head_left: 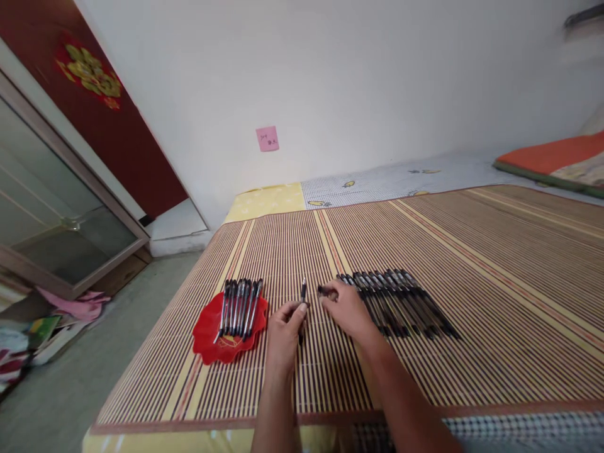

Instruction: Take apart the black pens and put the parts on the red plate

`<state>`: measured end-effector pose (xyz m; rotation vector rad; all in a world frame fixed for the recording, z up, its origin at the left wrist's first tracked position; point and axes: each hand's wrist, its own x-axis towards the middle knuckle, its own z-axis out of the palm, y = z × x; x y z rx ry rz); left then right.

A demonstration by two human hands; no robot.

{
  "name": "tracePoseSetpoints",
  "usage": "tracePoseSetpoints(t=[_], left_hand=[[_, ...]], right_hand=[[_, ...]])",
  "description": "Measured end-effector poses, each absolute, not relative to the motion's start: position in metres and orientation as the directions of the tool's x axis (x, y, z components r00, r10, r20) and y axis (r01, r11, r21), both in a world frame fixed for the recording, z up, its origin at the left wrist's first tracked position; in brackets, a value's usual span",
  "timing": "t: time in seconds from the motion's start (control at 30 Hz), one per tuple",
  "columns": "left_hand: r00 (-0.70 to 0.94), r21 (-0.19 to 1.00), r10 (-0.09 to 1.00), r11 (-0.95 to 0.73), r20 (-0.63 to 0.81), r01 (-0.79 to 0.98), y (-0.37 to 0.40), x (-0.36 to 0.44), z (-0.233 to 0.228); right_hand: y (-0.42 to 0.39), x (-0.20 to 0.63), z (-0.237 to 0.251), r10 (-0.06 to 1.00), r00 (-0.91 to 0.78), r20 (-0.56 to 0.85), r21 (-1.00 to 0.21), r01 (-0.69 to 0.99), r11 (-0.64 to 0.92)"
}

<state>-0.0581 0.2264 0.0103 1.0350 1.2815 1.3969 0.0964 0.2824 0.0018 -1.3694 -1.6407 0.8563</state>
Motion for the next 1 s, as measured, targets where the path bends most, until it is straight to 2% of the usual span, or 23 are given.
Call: tracePoseSetpoints(t=[0.07, 0.17, 0.27, 0.37, 0.5, 0.67, 0.87, 1.0], left_hand=[[-0.192, 0.997, 0.981, -0.016, 0.002, -0.072, 0.226, -0.058, 0.009], [-0.164, 0.999, 0.986, -0.037, 0.033, -0.019, 0.227, -0.056, 0.007], [-0.126, 0.999, 0.991, -0.049, 0.05, 0.015, 0.226, -0.054, 0.008], [-0.091, 0.997, 0.994, -0.057, 0.062, 0.053, 0.225, -0.052, 0.01], [-0.053, 0.992, 0.995, -0.078, 0.084, 0.101, 0.224, -0.05, 0.01], [-0.049, 0.993, 0.994, -0.095, 0.098, 0.074, 0.224, -0.049, 0.011], [-0.056, 0.995, 0.994, -0.09, 0.093, 0.045, 0.223, -0.049, 0.014], [-0.066, 0.994, 0.993, -0.094, 0.097, 0.048, 0.222, -0.048, 0.012]], right_hand=[[0.285, 0.102, 0.008, 0.984, 0.047, 0.172, -0.975, 0.149, 0.163], [0.286, 0.108, 0.015, 0.979, 0.159, 0.13, -0.961, -0.224, 0.164], [0.284, 0.111, 0.02, 0.979, 0.168, 0.112, -0.913, -0.371, 0.168], [0.281, 0.111, 0.025, 0.98, 0.148, 0.131, -0.915, -0.363, 0.177], [0.277, 0.112, 0.033, 0.982, 0.053, 0.18, -0.944, -0.272, 0.187], [0.274, 0.113, 0.037, 0.97, -0.092, 0.227, -0.963, -0.172, 0.209], [0.272, 0.111, 0.034, 0.942, -0.267, 0.202, -0.978, -0.107, 0.179], [0.272, 0.11, 0.033, 0.934, -0.306, 0.183, -0.983, -0.075, 0.168]])
